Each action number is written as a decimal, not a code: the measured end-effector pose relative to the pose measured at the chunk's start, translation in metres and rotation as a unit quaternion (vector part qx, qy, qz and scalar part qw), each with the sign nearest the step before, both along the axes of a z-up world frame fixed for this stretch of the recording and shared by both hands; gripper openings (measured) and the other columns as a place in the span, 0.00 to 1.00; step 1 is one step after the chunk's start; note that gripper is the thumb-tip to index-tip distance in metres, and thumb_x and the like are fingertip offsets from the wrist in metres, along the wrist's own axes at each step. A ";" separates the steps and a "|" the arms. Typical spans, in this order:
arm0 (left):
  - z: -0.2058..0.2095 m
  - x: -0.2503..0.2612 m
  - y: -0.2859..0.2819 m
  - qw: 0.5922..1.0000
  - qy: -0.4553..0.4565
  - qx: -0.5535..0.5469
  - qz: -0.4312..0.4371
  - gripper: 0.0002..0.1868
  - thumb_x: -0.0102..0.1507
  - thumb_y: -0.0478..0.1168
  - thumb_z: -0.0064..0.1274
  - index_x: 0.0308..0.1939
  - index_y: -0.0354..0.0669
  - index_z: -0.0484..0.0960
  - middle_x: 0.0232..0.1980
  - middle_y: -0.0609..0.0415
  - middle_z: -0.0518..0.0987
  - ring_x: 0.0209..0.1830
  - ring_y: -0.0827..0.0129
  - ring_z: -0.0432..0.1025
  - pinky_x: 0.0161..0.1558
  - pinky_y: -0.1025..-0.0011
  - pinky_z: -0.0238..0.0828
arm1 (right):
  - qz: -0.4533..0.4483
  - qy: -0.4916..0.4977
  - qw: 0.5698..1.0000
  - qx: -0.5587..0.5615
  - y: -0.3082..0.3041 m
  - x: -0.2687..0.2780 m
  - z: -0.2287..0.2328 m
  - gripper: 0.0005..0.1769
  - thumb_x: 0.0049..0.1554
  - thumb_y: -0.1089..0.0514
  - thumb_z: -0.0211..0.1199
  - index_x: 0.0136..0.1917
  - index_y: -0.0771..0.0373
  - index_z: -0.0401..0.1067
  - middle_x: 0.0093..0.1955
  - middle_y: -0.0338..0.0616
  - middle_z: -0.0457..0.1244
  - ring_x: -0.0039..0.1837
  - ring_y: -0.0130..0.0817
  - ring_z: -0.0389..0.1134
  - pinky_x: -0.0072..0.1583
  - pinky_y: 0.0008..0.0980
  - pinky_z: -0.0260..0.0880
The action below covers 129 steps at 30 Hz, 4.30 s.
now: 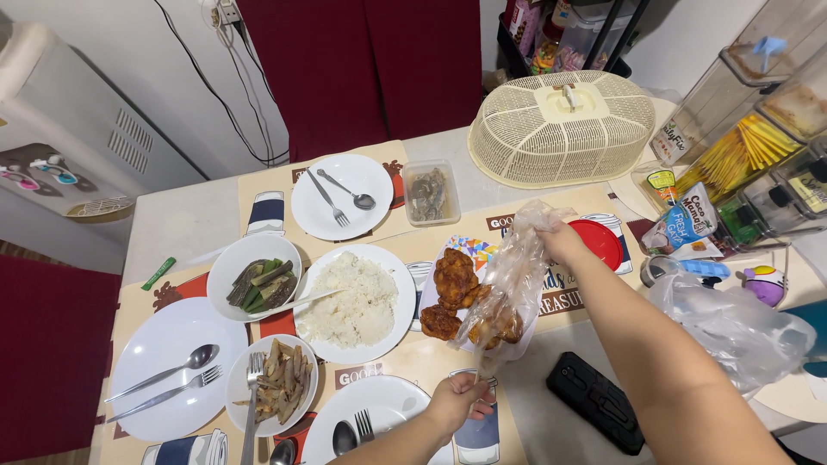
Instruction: Setting a dining table with cutlery and serving food from plastic bags.
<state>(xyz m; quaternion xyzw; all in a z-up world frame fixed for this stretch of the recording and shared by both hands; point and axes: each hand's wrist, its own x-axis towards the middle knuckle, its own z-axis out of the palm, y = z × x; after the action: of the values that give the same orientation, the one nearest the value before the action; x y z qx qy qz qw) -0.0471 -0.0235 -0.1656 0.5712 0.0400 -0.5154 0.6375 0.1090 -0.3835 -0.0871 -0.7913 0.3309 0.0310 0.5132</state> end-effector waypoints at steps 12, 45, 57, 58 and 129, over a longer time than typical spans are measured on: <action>-0.004 0.000 0.007 1.000 0.004 0.023 -0.012 0.14 0.69 0.47 0.54 0.50 0.40 0.80 0.42 0.53 0.85 0.34 0.73 0.79 0.38 0.76 0.75 | 0.024 -0.012 0.997 -0.066 -0.001 0.000 0.004 0.24 0.65 0.48 0.55 0.68 0.65 0.68 0.51 0.51 0.70 0.46 0.37 0.72 0.48 0.37 0.73; 0.014 -0.003 0.018 0.998 0.001 0.062 -0.023 0.12 0.69 0.47 0.53 0.49 0.44 0.81 0.42 0.55 0.85 0.36 0.72 0.80 0.40 0.75 0.77 | 0.200 -0.153 0.939 -0.232 -0.042 0.012 0.070 0.22 0.63 0.56 0.53 0.66 0.66 0.71 0.58 0.55 0.69 0.59 0.45 0.70 0.60 0.42 0.69; 0.018 -0.002 0.027 0.998 -0.004 0.057 -0.016 0.14 0.69 0.49 0.53 0.49 0.43 0.81 0.43 0.55 0.86 0.38 0.71 0.80 0.41 0.73 0.76 | 0.171 -0.132 0.964 -0.155 -0.021 0.007 0.124 0.22 0.65 0.50 0.54 0.67 0.64 0.71 0.54 0.49 0.70 0.55 0.38 0.71 0.57 0.40 0.72; 0.019 -0.001 0.029 0.998 -0.004 0.057 -0.016 0.14 0.69 0.49 0.53 0.49 0.43 0.81 0.43 0.55 0.86 0.38 0.71 0.80 0.41 0.73 0.76 | 0.172 -0.132 0.964 -0.155 -0.020 0.007 0.128 0.22 0.65 0.50 0.54 0.67 0.64 0.71 0.54 0.49 0.70 0.55 0.38 0.71 0.57 0.40 0.72; 0.019 0.006 0.026 0.999 0.002 -0.003 0.033 0.12 0.69 0.45 0.52 0.49 0.41 0.81 0.41 0.55 0.86 0.34 0.72 0.79 0.37 0.75 0.75 | 0.158 0.102 0.955 -0.229 0.135 -0.116 0.003 0.35 0.45 0.41 0.69 0.54 0.74 0.77 0.54 0.65 0.69 0.59 0.50 0.73 0.64 0.39 0.71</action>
<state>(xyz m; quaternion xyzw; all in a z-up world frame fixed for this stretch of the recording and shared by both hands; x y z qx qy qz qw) -0.0409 0.0020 -0.1469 0.5663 0.0588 -0.4954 0.6561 -0.0069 -0.2489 -0.0842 -0.9224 0.2505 0.1159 0.2701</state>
